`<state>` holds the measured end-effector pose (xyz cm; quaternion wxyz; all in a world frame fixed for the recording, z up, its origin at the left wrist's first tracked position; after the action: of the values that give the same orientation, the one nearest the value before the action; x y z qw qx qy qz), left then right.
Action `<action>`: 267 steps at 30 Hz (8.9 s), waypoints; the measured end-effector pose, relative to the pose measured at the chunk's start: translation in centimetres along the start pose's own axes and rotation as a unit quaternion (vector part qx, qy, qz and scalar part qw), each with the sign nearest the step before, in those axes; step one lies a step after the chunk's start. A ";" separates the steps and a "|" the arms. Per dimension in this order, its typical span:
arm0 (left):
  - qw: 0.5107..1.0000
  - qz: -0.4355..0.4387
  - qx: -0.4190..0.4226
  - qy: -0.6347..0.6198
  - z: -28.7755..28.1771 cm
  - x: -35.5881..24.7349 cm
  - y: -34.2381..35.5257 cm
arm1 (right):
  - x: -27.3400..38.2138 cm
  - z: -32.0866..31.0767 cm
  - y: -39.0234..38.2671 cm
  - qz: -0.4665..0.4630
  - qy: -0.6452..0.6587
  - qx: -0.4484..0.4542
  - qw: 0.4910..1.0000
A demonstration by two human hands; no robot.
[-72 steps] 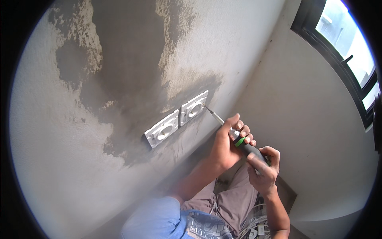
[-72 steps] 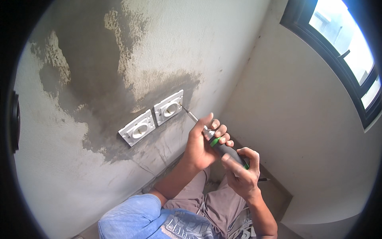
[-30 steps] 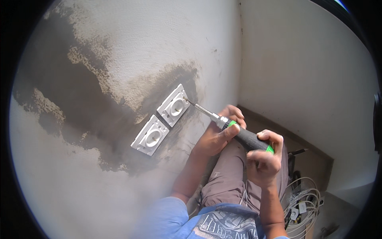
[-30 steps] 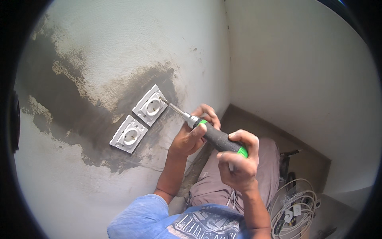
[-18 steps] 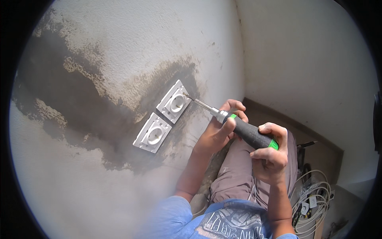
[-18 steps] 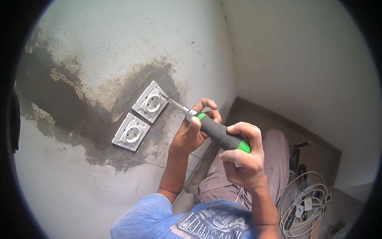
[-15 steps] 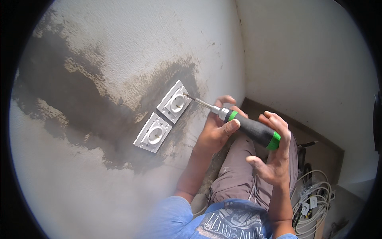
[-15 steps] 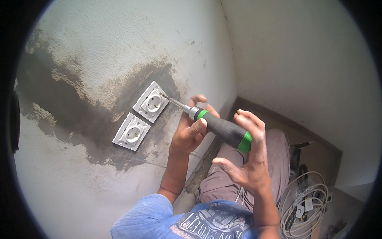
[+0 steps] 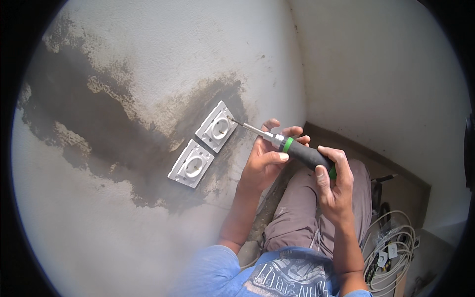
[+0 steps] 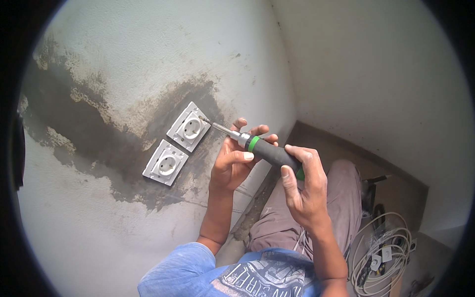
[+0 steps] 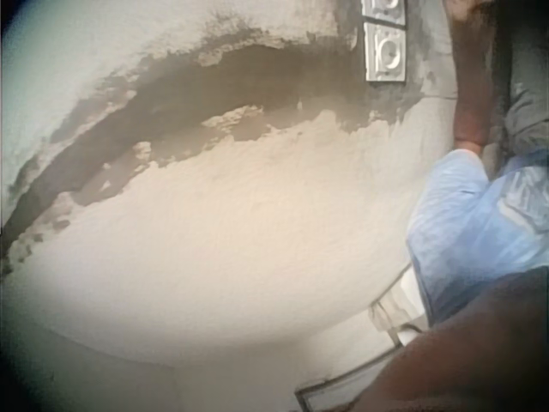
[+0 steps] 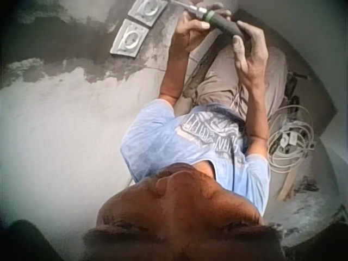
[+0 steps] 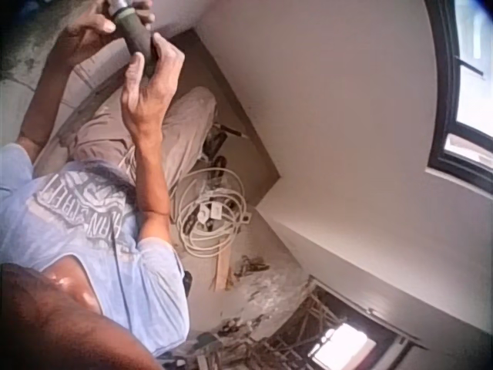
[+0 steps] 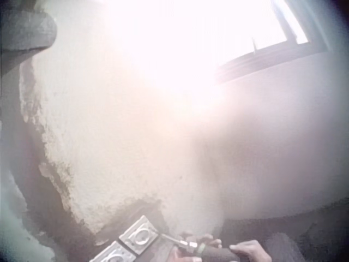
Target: The person installs electrical outlets into a wall using a screwdriver. They handle outlet covers, internal components, and screws, then place discarded items into a black bag.
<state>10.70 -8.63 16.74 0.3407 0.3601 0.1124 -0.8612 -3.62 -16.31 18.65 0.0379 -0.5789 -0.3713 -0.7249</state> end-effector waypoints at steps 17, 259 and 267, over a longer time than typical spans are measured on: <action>0.940 -0.168 -0.216 0.203 -15.9 12.7 -16.3 | -1.1 19.5 6.3 -0.028 -0.013 0.146 0.989; 0.648 -0.216 0.449 0.576 -0.8 55.2 -5.4 | -23.6 -63.6 -40.7 0.345 -0.397 -0.458 0.716; 0.679 -0.264 0.442 0.524 0.1 55.1 -6.0 | -22.5 -55.1 -36.3 0.376 -0.191 -0.432 0.798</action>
<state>-21.44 -32.10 -21.89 -0.2136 0.8167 -0.0304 -0.5353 -58.60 -30.60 -21.77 -0.0181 -0.7558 0.2269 -0.6139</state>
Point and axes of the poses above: each hand's wrist, its own y-axis towards the middle knuckle, its own z-axis out of the palm, x = y × z, the point moved 10 cm from there along y, towards the middle knuckle, and after that the axes turned 14 degrees about -x, right-handed, at the moved point
